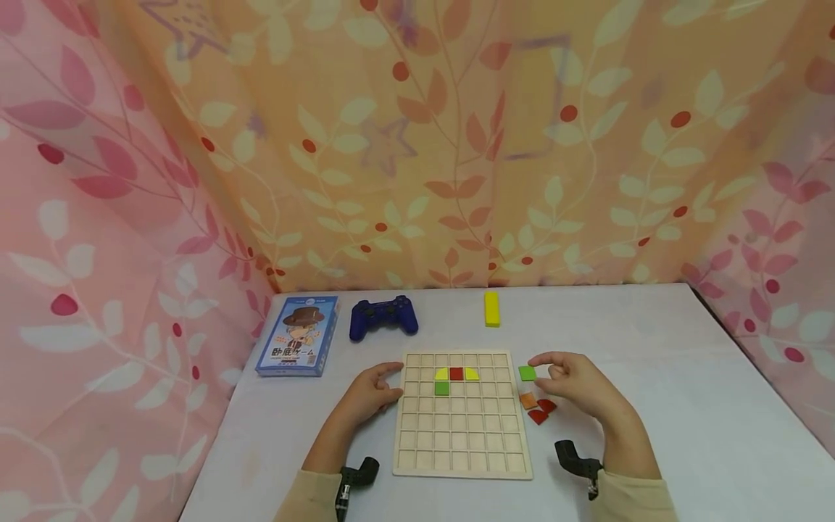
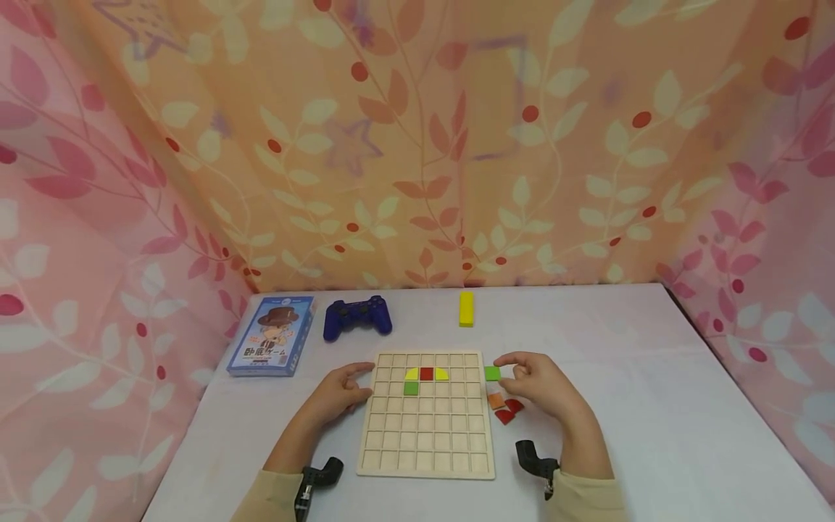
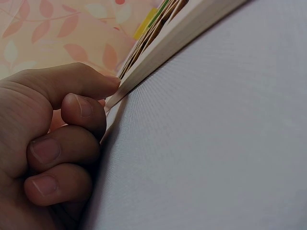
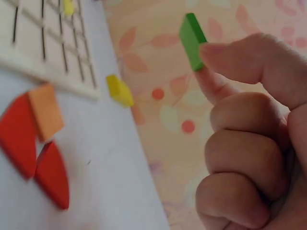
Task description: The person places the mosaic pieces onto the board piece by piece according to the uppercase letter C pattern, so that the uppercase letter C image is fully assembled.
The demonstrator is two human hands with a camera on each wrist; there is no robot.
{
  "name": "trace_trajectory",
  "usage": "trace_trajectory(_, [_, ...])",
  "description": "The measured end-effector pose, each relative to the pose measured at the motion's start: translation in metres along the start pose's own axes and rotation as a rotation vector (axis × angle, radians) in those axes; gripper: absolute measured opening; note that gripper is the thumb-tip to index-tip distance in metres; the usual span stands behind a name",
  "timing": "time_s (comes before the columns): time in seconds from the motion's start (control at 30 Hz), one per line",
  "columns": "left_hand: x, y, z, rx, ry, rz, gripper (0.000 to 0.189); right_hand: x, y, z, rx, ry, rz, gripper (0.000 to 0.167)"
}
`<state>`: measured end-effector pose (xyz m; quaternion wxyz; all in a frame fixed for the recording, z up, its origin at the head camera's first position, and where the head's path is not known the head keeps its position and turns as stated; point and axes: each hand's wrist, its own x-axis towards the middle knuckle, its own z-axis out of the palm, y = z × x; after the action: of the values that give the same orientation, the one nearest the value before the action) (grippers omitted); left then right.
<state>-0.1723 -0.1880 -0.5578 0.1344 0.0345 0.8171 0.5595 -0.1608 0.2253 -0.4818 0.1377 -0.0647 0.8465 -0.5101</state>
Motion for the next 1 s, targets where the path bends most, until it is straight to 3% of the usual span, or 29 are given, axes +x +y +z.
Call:
trace_trajectory(0.53, [0.0,0.0,0.0,-0.001,0.001,0.02,0.058,-0.009,-0.056,0.04,0.14,0.043,-0.17,0.033])
trace_trajectory(1.0, [0.001,0.0,0.001,0.013,0.003,0.009,0.058,-0.011,-0.077,0.083,0.218,-0.085,-0.259,0.031])
